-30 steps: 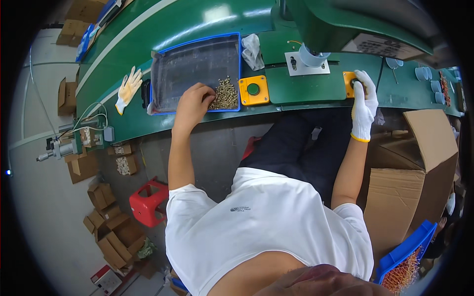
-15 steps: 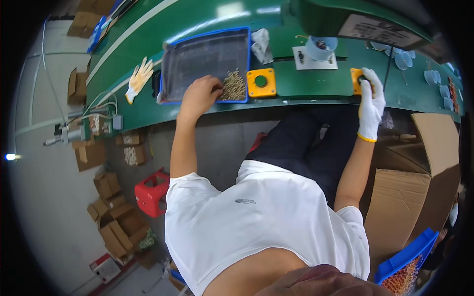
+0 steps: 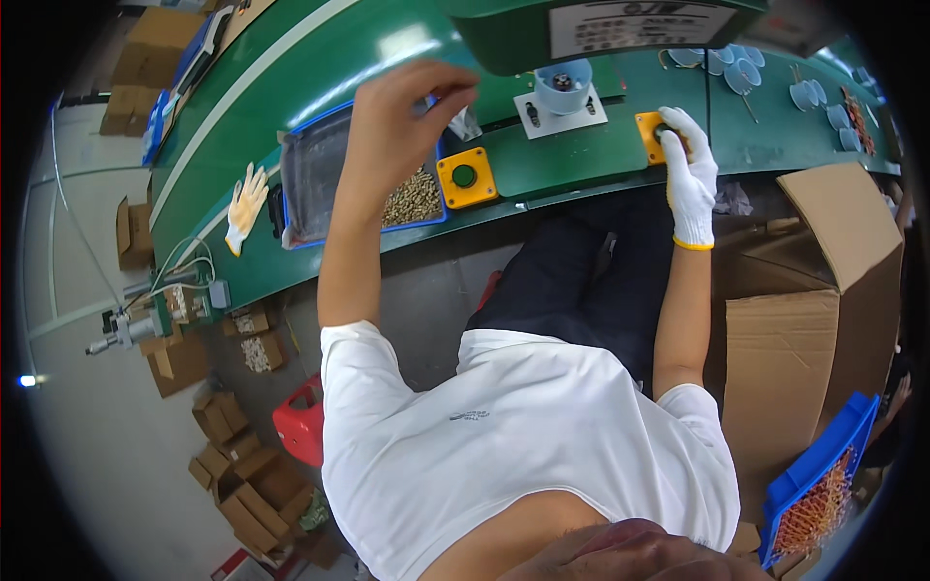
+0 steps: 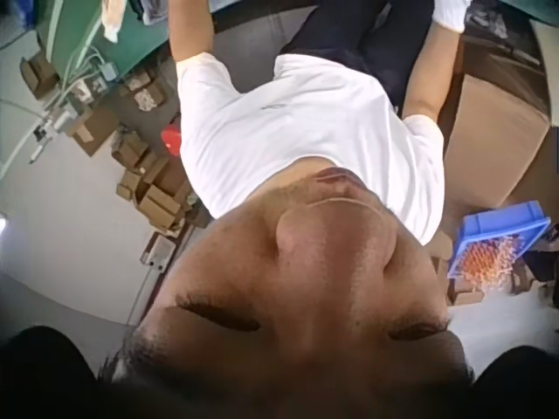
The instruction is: Assembling small electronic components using a manual press machine on a production line.
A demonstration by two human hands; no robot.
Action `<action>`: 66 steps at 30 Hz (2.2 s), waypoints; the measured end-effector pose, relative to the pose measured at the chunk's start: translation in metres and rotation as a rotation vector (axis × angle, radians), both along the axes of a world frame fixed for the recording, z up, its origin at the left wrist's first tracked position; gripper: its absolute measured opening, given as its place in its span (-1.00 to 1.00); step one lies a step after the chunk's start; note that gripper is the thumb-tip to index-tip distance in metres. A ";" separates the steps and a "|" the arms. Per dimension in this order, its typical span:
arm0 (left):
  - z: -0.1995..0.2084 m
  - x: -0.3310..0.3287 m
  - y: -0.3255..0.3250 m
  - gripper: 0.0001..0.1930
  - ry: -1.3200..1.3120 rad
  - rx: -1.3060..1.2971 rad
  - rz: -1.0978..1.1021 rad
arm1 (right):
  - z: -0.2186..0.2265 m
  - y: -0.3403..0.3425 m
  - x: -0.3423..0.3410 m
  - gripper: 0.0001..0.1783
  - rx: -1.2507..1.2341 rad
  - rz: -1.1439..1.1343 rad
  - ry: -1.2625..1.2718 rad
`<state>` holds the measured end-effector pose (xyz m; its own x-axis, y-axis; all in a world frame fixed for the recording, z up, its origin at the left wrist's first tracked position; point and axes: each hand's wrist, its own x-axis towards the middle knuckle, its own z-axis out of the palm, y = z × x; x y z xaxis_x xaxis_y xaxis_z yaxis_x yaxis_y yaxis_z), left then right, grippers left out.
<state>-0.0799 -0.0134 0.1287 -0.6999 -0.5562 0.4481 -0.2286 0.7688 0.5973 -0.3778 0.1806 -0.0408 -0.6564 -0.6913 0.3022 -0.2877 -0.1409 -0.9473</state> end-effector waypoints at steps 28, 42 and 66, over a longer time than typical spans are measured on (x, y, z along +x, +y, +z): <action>-0.111 0.036 0.053 -0.84 -0.008 0.044 0.252 | 0.019 0.005 0.005 -0.75 -0.010 -0.065 0.503; -0.116 0.086 0.020 -0.77 -0.100 -0.135 0.352 | 0.016 0.004 0.009 -0.71 -0.069 -0.058 0.160; -0.127 0.106 0.017 -0.85 -0.238 0.203 0.348 | 0.014 0.007 0.008 -0.72 0.015 -0.062 0.031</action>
<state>0.0257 0.0040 0.0017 -0.5267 -0.8357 0.1559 -0.6007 0.4956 0.6273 -0.3701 0.1872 -0.0271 -0.6888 -0.6540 0.3127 -0.3246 -0.1075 -0.9397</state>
